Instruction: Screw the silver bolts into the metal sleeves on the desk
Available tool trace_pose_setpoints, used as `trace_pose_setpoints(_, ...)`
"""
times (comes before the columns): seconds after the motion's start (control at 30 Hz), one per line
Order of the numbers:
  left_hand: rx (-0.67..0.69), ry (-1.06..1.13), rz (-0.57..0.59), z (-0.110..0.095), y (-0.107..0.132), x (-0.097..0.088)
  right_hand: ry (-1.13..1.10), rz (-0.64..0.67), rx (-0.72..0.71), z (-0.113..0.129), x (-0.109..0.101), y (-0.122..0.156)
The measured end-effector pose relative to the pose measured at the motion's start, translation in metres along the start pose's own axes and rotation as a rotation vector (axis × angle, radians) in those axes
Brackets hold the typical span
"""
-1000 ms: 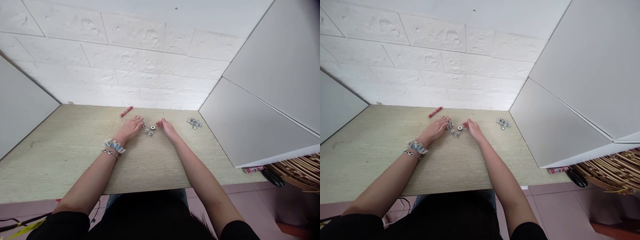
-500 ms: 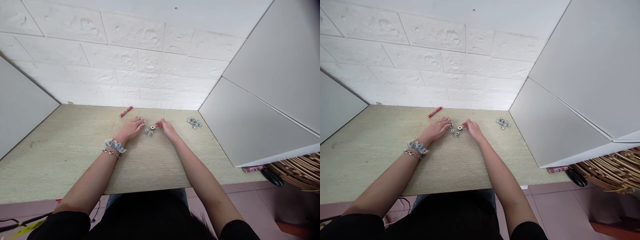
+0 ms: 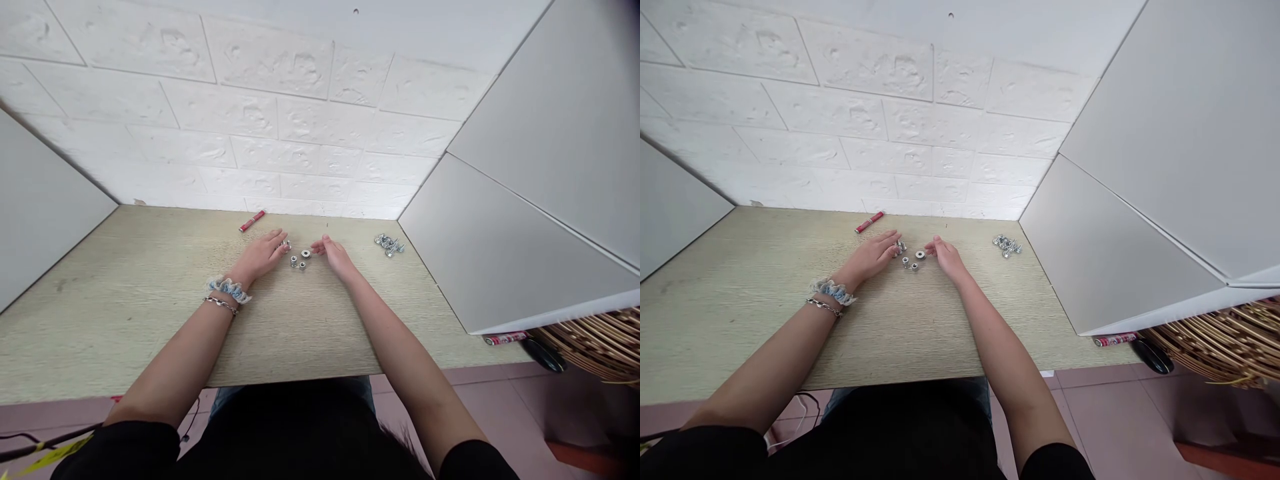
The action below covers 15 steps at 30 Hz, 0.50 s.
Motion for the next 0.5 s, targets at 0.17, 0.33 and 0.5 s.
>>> trace_pose_setpoints(0.17,-0.049,0.050,-0.064,0.0070,0.0007,-0.0052,0.008,0.005,0.008,0.0033,-0.0005,0.0024)
trace_pose_setpoints(0.33,-0.062,0.083,-0.042,0.0081,0.0008,-0.0042,0.020,0.004,0.013,0.0059,-0.0008,0.0042)
trace_pose_setpoints(0.5,-0.059,0.087,-0.050,0.0079,0.0005,-0.0027,0.034,0.006,0.018,0.0079,-0.0007,0.0053)
Point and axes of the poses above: each hand's wrist, its own y-axis away from the middle knuckle, its own x-axis out of the palm, z = x × y, the point moved 3 cm from there along -y, towards the middle knuckle, and after that the axes turned 4 degrees about y, right-handed, at the moved point
